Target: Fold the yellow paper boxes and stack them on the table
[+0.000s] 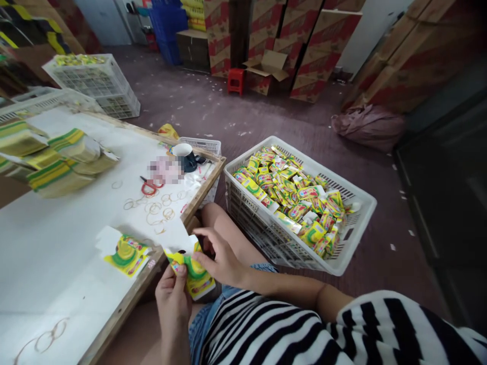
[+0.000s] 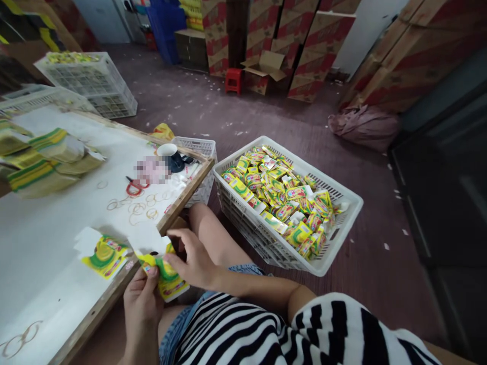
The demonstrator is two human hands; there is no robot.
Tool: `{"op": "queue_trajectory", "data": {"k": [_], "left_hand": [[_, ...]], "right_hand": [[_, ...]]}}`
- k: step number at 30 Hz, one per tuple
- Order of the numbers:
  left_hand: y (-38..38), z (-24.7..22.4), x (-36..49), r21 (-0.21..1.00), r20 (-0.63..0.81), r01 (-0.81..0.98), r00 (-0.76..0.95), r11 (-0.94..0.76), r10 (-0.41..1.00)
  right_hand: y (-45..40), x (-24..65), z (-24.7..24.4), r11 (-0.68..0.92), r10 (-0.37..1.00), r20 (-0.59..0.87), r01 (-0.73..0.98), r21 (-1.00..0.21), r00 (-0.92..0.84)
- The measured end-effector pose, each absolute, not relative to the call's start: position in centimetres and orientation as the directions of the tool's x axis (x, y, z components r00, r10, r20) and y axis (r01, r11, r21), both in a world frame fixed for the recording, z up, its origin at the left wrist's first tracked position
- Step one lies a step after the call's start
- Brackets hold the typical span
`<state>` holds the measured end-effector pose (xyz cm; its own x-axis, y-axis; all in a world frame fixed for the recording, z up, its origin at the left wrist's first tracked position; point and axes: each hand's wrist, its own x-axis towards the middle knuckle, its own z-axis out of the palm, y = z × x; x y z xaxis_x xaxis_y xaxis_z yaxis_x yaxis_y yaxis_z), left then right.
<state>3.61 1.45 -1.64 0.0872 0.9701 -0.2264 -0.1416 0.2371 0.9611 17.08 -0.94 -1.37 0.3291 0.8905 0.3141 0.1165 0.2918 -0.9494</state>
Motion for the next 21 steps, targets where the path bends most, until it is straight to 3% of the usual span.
{"op": "queue_trajectory", "data": {"k": [3,6,9,16,21], "left_hand": [[1.2,-2.0,4.3,0.982,-0.19,0.017,0.129,0.189,0.973],[0.9,-1.3,4.9,0.99,-0.08,0.131,0.165,0.058,0.983],[1.0,-0.3,5.0,0.994,-0.079,0.092,0.289,0.054,0.954],[1.4,0.3,3.4,0.987,-0.155,0.046,0.532,0.154,0.833],[0.6,0.2,4.1,0.981,-0.157,-0.017,0.525,0.195,0.837]], "right_hand": [[-1.1,17.9,-2.4,0.189,0.942,0.197,0.054,-0.98,0.273],[-1.1,19.0,-3.0,0.157,0.934,0.141,-0.024,-0.987,0.328],[-1.2,20.0,-3.1,0.223,0.936,0.187,-0.093,-0.97,0.297],[-1.8,22.2,-2.6,0.236,0.972,0.236,-0.046,-0.971,0.018],[-2.0,22.2,-2.9,0.243,0.967,0.245,0.035,-0.969,0.075]]}}
